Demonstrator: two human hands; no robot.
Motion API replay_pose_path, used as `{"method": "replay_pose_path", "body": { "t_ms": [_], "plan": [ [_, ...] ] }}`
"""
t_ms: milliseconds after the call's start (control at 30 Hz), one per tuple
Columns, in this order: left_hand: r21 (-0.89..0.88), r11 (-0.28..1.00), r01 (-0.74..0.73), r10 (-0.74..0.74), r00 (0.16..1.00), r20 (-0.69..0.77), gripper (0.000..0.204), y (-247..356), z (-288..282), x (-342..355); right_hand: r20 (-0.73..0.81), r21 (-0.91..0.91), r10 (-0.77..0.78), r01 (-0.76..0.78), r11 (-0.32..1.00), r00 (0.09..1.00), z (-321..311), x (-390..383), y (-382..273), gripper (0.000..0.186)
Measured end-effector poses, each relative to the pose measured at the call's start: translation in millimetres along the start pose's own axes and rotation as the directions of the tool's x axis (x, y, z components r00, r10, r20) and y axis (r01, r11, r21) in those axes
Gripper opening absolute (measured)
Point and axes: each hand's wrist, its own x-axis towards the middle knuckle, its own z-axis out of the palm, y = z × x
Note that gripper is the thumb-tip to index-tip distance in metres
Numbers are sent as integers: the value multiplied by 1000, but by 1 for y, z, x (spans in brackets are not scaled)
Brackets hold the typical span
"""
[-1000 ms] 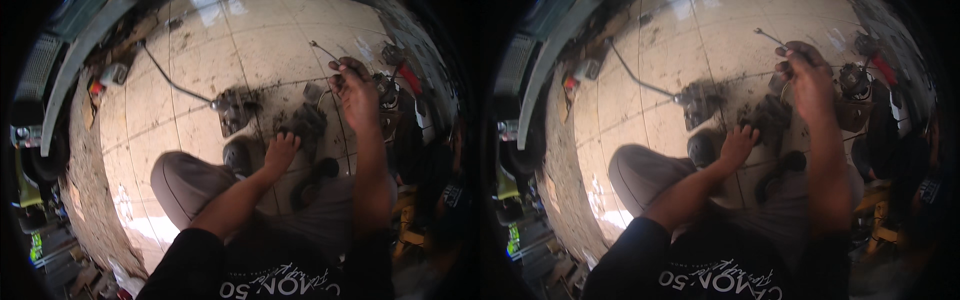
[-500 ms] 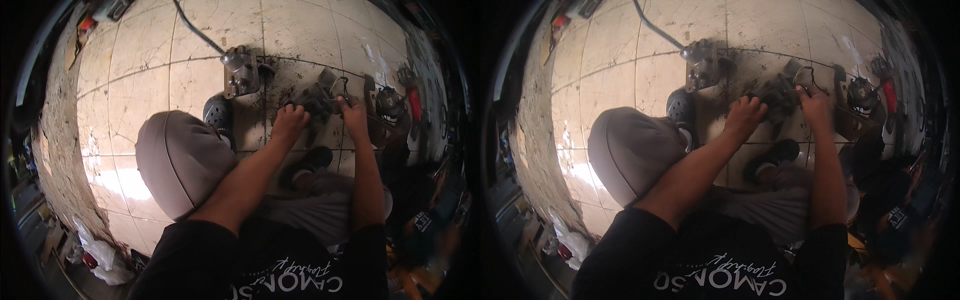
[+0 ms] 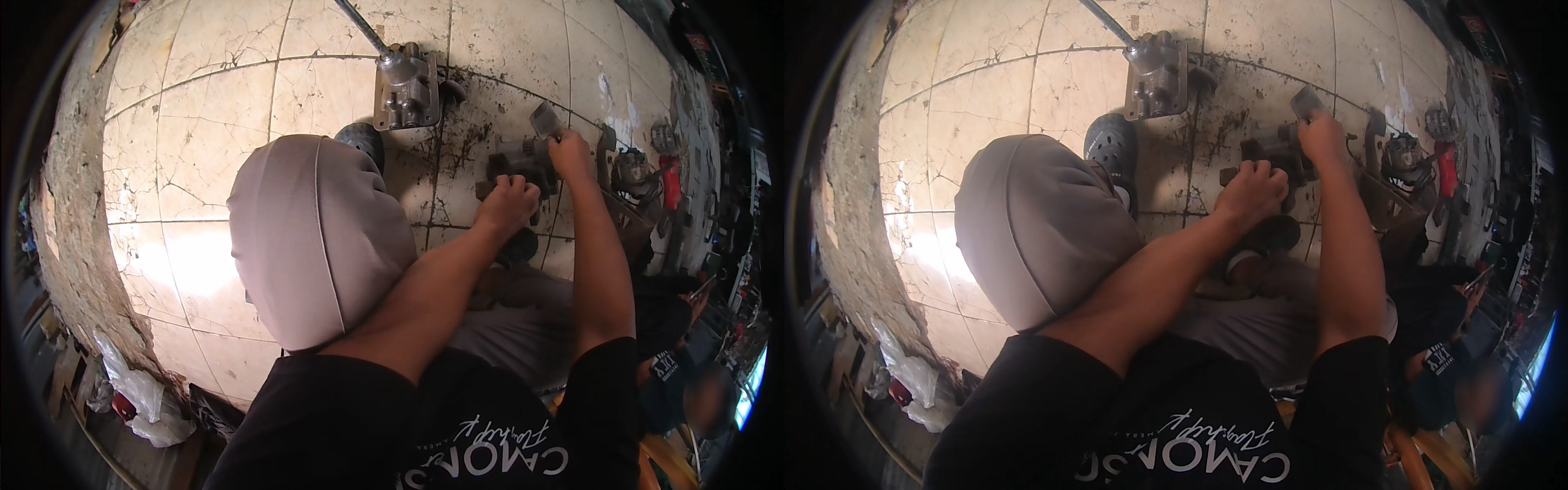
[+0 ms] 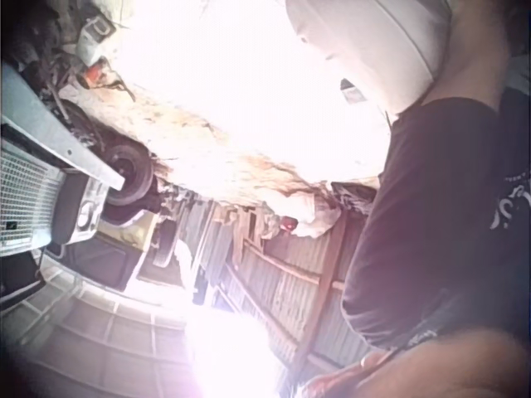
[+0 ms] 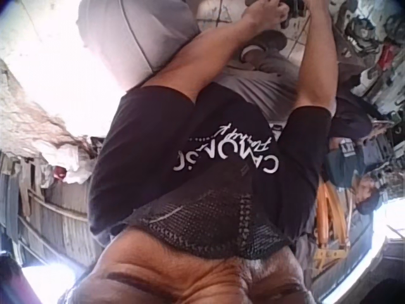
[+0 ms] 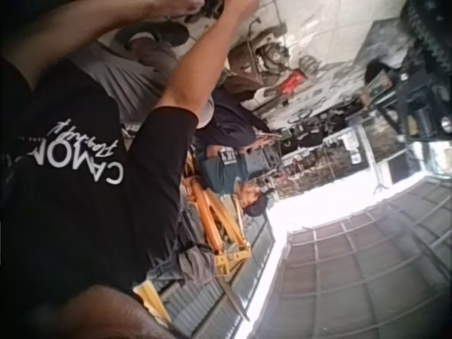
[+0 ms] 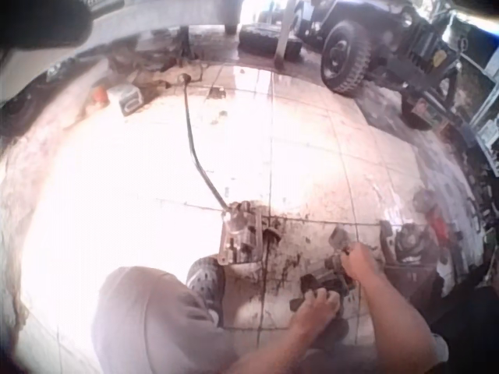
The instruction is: The person sits on the floor and uses a hammer and a metal rod to strike and adjust a mechanical component. They then use a wrench to tighten bolts on the part and a brush to clean debris from the surface.
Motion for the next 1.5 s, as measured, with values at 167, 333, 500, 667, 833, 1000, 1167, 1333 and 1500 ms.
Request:
{"method": "replay_pose_path", "body": {
  "t_ms": [167,333,500,667,833,1000,1167,1333,1500],
  "plan": [
    [4,1000,-10,9,999,48,23,-2,8,0,181,40,32,-40,998,983,-6,2,-8,37],
    [-4,1000,-24,24,998,52,24,2,6,4,253,146,5,-43,988,967,4,20,17,43],
    [20,1000,-24,23,998,56,26,-1,5,1,271,77,-56,36,996,961,-3,40,10,45],
    [26,999,-27,26,998,50,26,-1,3,1,372,74,-94,71,995,923,-1,49,6,41],
    [13,1000,-18,17,999,30,24,-2,4,1,553,39,-104,100,994,827,-9,61,-9,39],
    [-5,1000,-17,17,1000,-18,21,-3,2,0,533,40,-103,97,995,840,0,64,-5,36],
    [-27,1000,5,-5,1000,-4,21,-3,1,1,482,67,-154,140,988,862,9,63,8,32],
    [-10,1000,-16,16,1000,-3,24,-3,0,0,501,91,-211,192,977,839,8,59,6,33],
    [13,999,-36,36,998,45,27,-4,-2,0,434,158,-279,232,960,856,4,45,8,27]
  ]
}}
